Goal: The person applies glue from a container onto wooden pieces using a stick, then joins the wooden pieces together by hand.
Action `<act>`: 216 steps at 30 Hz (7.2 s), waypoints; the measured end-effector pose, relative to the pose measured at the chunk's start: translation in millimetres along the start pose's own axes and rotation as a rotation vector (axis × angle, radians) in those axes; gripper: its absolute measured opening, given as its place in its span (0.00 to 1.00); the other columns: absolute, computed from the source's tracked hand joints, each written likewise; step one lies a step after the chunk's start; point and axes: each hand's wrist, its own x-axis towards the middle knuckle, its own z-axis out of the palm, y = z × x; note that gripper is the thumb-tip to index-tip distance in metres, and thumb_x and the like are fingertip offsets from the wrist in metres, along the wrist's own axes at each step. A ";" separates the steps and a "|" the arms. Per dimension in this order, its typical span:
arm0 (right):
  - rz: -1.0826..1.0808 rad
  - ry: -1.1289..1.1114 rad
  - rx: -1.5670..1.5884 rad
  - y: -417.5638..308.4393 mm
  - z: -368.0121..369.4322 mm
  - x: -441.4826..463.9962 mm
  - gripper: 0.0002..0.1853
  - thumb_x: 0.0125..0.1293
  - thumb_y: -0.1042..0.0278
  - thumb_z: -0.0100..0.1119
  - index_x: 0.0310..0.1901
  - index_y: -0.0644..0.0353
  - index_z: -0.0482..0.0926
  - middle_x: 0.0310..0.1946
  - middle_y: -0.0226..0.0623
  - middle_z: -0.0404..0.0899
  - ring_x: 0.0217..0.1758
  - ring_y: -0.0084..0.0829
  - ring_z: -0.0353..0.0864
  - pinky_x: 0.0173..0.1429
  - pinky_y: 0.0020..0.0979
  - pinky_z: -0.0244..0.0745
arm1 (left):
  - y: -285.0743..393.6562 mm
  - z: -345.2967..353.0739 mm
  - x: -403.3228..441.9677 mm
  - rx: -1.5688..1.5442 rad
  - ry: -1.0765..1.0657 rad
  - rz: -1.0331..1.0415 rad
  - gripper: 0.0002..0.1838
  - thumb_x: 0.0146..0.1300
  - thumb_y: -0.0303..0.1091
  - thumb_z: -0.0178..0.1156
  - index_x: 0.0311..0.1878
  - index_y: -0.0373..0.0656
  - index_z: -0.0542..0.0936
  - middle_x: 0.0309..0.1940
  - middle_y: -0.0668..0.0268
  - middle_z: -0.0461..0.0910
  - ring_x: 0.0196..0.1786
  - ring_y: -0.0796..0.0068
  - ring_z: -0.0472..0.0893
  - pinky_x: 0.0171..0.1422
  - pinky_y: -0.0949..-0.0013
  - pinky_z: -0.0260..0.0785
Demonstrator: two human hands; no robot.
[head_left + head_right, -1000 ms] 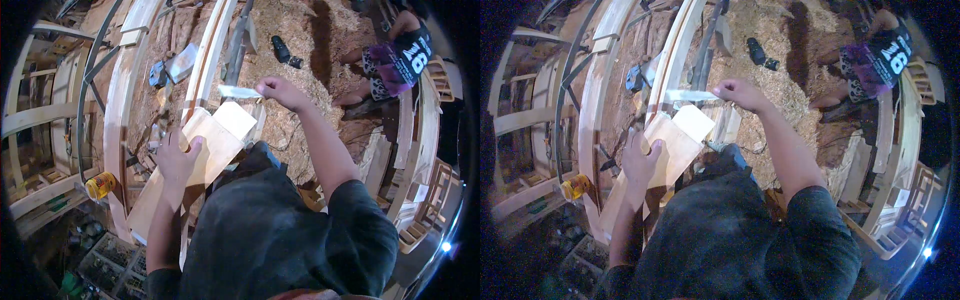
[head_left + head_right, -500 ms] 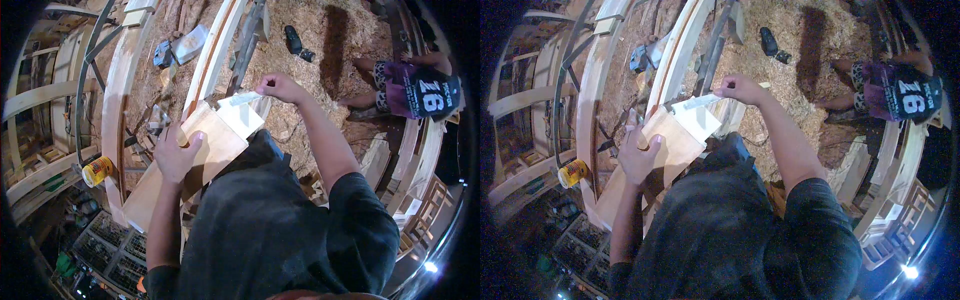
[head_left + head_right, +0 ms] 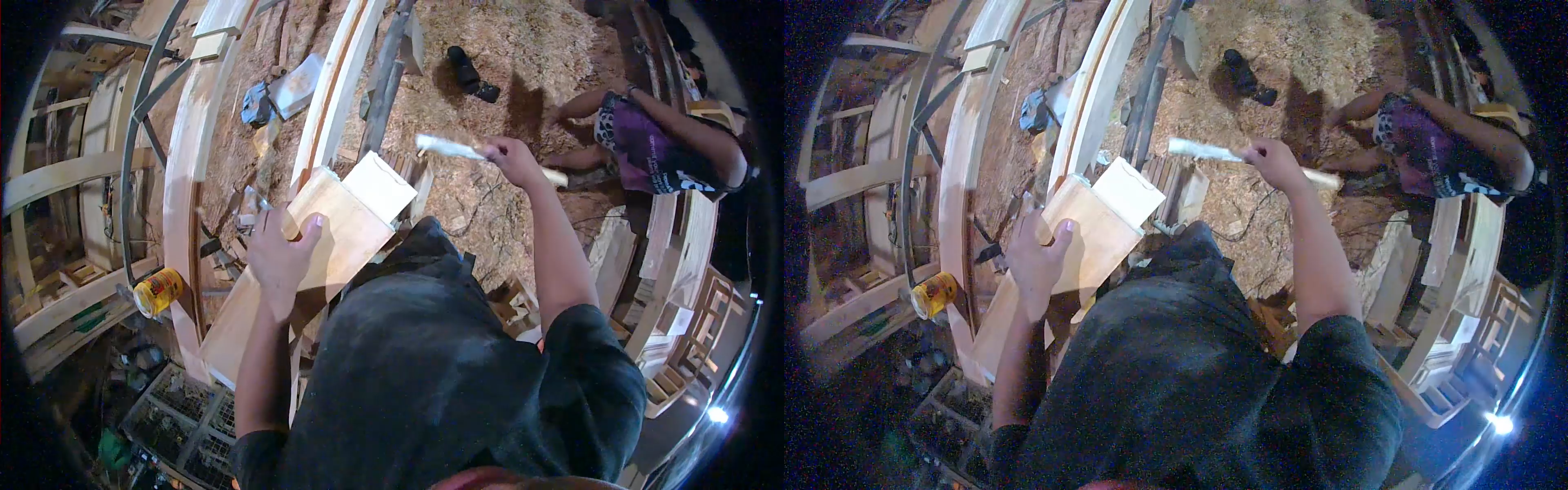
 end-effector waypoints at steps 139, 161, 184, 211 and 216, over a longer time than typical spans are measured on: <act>-0.422 -0.141 0.002 -111.1 -61.1 -84.0 0.16 0.60 0.85 0.65 0.48 0.61 0.89 0.39 0.41 0.86 0.44 0.34 0.86 0.53 0.33 0.80 | -4.8 -3.8 -5.4 0.046 -0.022 -0.082 0.36 0.57 0.64 0.72 0.54 0.37 0.85 0.50 0.48 0.85 0.50 0.42 0.85 0.56 0.44 0.77; -0.484 0.161 -0.028 -102.4 -49.3 -138.1 0.16 0.56 0.78 0.69 0.47 0.52 0.91 0.39 0.41 0.85 0.47 0.47 0.85 0.54 0.42 0.82 | -3.8 0.3 -6.4 0.069 0.008 -0.041 0.35 0.61 0.61 0.71 0.57 0.37 0.84 0.50 0.46 0.86 0.52 0.41 0.85 0.59 0.45 0.77; -0.293 -0.007 0.074 -297.3 121.2 -148.3 0.21 0.70 0.67 0.63 0.64 0.57 0.77 0.48 0.57 0.87 0.54 0.59 0.87 0.58 0.51 0.82 | -152.3 -63.7 -61.7 0.152 -0.486 -0.108 0.46 0.71 0.79 0.47 0.55 0.39 0.86 0.47 0.41 0.87 0.53 0.41 0.87 0.61 0.43 0.77; -0.585 0.061 -0.113 -353.1 95.4 -151.2 0.20 0.76 0.70 0.60 0.66 0.62 0.79 0.36 0.51 0.86 0.39 0.42 0.89 0.46 0.40 0.81 | -446.6 -120.6 -89.0 -0.636 0.504 -0.496 0.64 0.33 0.34 0.92 0.74 0.40 0.61 0.66 0.57 0.78 0.67 0.60 0.80 0.75 0.56 0.72; -0.690 0.097 -0.199 -407.2 68.3 -173.5 0.11 0.69 0.72 0.65 0.53 0.57 0.80 0.37 0.49 0.86 0.40 0.54 0.88 0.44 0.46 0.81 | -311.4 -145.0 -52.5 -0.109 0.476 -0.136 0.53 0.39 0.39 0.89 0.68 0.48 0.66 0.62 0.59 0.80 0.59 0.53 0.84 0.64 0.50 0.77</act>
